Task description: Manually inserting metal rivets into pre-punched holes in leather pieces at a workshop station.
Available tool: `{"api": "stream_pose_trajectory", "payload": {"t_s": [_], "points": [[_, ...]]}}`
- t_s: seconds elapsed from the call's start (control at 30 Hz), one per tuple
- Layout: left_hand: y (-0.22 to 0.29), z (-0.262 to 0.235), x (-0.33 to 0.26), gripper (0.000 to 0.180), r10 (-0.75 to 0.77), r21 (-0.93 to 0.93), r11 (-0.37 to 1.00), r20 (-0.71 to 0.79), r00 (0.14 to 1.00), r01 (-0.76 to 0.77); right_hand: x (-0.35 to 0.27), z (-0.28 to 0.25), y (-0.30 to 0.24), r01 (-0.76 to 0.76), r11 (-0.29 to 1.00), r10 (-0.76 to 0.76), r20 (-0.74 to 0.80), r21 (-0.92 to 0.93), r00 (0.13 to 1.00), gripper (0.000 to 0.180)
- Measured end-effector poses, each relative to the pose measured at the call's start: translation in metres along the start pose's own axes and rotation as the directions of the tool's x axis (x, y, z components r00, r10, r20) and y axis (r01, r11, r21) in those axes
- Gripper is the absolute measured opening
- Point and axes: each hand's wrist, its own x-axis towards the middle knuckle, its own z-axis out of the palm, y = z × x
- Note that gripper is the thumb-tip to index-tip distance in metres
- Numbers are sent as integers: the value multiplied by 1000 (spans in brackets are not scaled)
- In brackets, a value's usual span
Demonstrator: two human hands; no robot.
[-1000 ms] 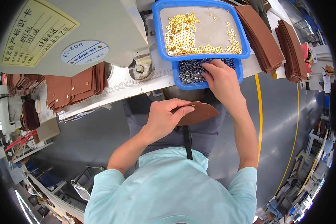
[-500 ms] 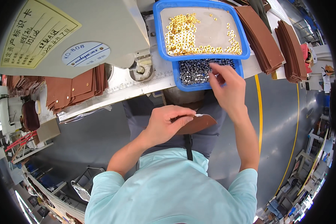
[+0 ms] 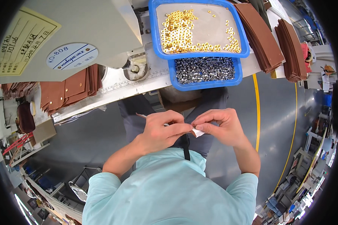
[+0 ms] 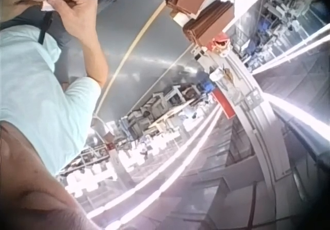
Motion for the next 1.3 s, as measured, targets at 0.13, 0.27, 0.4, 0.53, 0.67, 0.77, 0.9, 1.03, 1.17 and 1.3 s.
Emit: {"api": "stream_pose_trajectory", "payload": {"t_s": [0.13,0.27,0.4,0.53,0.67,0.77,0.9,1.03,1.17,1.3], "points": [[1,0,-2,26,73,-15,997,11,997,-73,-3,6,-1,53,996,-51,20,-66,998,12],[4,2,-5,27,-18,-8,1000,14,1000,18,0,8,6,61,996,-59,40,-66,997,13],[9,1,-11,29,-38,12,999,25,999,38,-4,10,4,82,984,-76,48,-159,996,13],[8,5,-9,26,-59,4,998,27,998,59,-5,9,2,142,951,-142,19,-275,990,14],[7,9,-1,21,-94,4,996,28,995,94,-5,4,-6,223,862,-244,13,-455,970,19],[8,1,3,16,-189,-5,982,55,980,189,2,4,-9,287,795,-302,62,-534,951,22],[19,-15,2,11,-332,-105,935,79,940,339,6,17,-16,426,633,-456,133,-646,880,24],[10,0,-3,19,-352,-252,899,70,933,358,-3,22,-1,428,552,-539,85,-716,838,28],[13,3,-20,16,-310,-196,933,-11,951,302,-2,25,23,327,644,-493,-47,-692,869,23],[14,-3,-37,19,-330,-185,935,-143,933,302,0,56,-10,184,699,-268,-14,-690,963,27]]}}
